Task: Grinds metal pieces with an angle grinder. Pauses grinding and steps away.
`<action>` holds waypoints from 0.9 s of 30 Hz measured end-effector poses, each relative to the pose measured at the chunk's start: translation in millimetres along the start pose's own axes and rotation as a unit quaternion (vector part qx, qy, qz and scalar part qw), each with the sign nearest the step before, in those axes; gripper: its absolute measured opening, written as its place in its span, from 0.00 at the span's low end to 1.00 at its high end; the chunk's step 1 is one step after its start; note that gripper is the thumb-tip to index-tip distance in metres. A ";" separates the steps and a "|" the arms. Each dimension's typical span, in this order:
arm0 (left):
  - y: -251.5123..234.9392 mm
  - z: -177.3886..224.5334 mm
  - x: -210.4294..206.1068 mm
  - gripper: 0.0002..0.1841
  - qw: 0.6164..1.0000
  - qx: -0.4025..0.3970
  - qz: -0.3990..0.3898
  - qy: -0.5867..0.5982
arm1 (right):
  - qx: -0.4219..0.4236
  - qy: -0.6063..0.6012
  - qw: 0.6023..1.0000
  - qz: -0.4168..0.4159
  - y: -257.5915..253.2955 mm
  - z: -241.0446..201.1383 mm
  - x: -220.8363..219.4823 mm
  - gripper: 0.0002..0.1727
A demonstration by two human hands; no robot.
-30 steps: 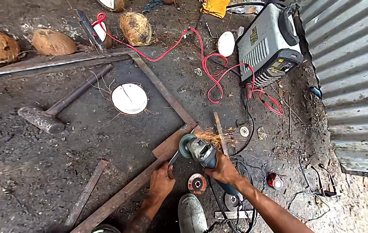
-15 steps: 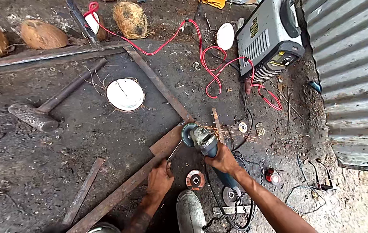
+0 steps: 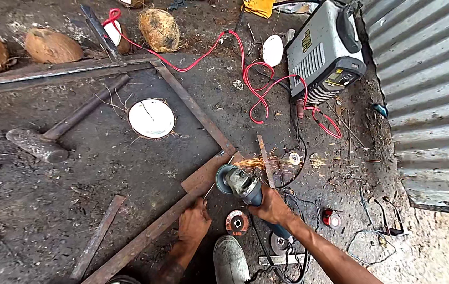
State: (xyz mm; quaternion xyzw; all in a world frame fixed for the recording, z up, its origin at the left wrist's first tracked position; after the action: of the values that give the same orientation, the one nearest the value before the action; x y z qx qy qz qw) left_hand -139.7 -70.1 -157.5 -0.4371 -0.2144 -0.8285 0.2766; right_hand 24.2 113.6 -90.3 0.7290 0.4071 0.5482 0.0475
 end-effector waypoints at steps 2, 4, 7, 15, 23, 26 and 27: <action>1.1 -0.2 -0.4 0.16 1.000 0.007 -0.010 0.000 | -0.003 -0.006 1.000 0.005 -3.6 -1.4 3.6 0.44; 1.0 -0.3 0.0 0.16 1.000 0.005 -0.007 -0.005 | -0.010 -0.015 1.000 0.022 -11.5 -0.7 8.5 0.43; 0.3 0.8 0.5 0.16 1.000 0.002 -0.004 -0.016 | -0.024 -0.003 1.000 0.013 -9.4 -1.8 7.9 0.43; 2.8 0.6 2.0 0.17 1.000 0.009 -0.011 -0.021 | -0.002 -0.022 0.999 0.040 -14.0 -1.4 10.5 0.42; 2.4 1.5 -1.9 0.17 1.000 0.007 -0.003 -0.027 | 0.004 -0.015 1.000 0.027 -8.7 -3.8 6.4 0.43; 2.3 1.0 -1.0 0.17 1.000 0.000 0.005 -0.026 | -0.014 -0.019 0.999 0.040 -16.5 -3.4 13.1 0.42; 1.4 1.5 -1.0 0.16 1.000 0.001 0.004 -0.025 | -0.014 -0.015 0.999 0.035 -14.2 -4.6 11.7 0.42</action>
State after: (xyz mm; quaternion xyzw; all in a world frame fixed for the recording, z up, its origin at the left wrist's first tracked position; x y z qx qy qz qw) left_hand -137.4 -70.0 -157.4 -0.4585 -0.2207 -0.8159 0.2746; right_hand 13.4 128.8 -86.9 0.7500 0.3726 0.5446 0.0448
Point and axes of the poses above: each hand's wrist, its own y-axis away from the middle knuckle, its own x-axis out of the back of the hand, z = x × y, the point moved 5 cm from there along -y, towards the middle knuckle, and after that the axes turned 2 degrees about z, right-handed, at the moved point
